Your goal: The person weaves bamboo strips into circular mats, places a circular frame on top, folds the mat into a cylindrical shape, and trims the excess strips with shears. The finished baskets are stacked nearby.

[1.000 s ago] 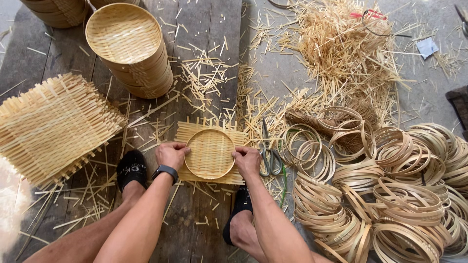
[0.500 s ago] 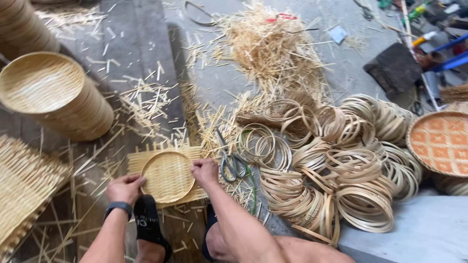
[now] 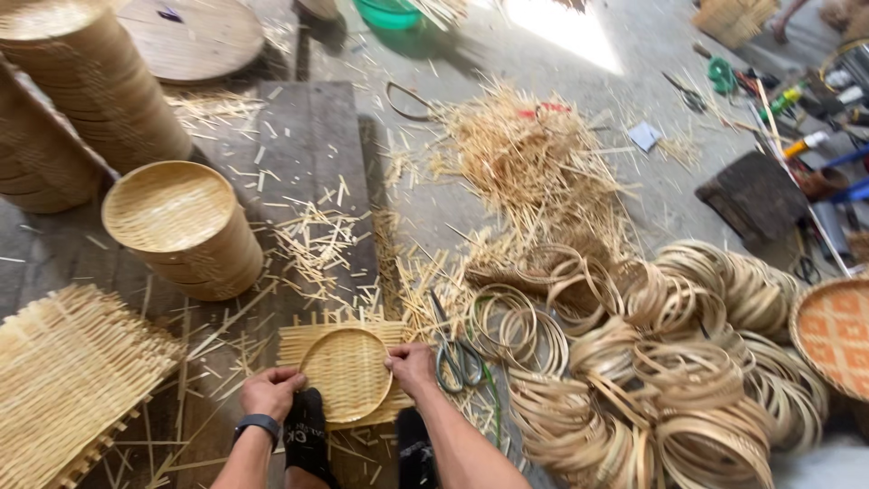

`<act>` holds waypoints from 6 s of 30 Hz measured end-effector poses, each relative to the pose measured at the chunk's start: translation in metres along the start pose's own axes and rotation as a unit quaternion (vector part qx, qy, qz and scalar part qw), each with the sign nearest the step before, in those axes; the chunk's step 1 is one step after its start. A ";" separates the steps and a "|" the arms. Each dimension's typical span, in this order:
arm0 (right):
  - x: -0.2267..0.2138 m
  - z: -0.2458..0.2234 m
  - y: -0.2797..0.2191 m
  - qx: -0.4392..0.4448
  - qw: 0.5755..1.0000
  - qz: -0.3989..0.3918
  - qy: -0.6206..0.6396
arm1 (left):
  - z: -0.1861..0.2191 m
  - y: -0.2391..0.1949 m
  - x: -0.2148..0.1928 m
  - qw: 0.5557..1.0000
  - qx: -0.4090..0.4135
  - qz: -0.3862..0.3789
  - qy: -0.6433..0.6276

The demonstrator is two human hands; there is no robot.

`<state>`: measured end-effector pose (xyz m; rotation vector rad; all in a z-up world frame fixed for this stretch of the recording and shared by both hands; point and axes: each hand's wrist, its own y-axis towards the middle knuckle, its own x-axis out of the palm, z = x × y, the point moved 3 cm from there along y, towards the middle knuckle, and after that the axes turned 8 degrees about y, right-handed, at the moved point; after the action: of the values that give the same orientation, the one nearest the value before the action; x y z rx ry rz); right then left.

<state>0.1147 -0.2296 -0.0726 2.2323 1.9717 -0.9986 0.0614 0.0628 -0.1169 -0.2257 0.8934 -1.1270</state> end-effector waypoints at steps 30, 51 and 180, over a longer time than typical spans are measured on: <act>0.081 -0.060 -0.084 -0.385 0.786 -0.204 -0.439 | 0.084 0.025 0.049 0.945 0.297 -0.078 0.110; 0.098 0.040 -0.152 0.277 0.719 -0.027 0.637 | 0.099 0.012 0.043 0.943 0.303 -0.038 0.131; -0.051 0.067 0.054 -0.384 0.776 -0.079 -0.494 | 0.095 -0.098 0.054 0.881 0.393 -0.058 0.255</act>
<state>0.1321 -0.3133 -0.1245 0.8132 1.5688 -0.8419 0.0698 -0.0521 -0.0264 0.7302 0.8036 -1.6102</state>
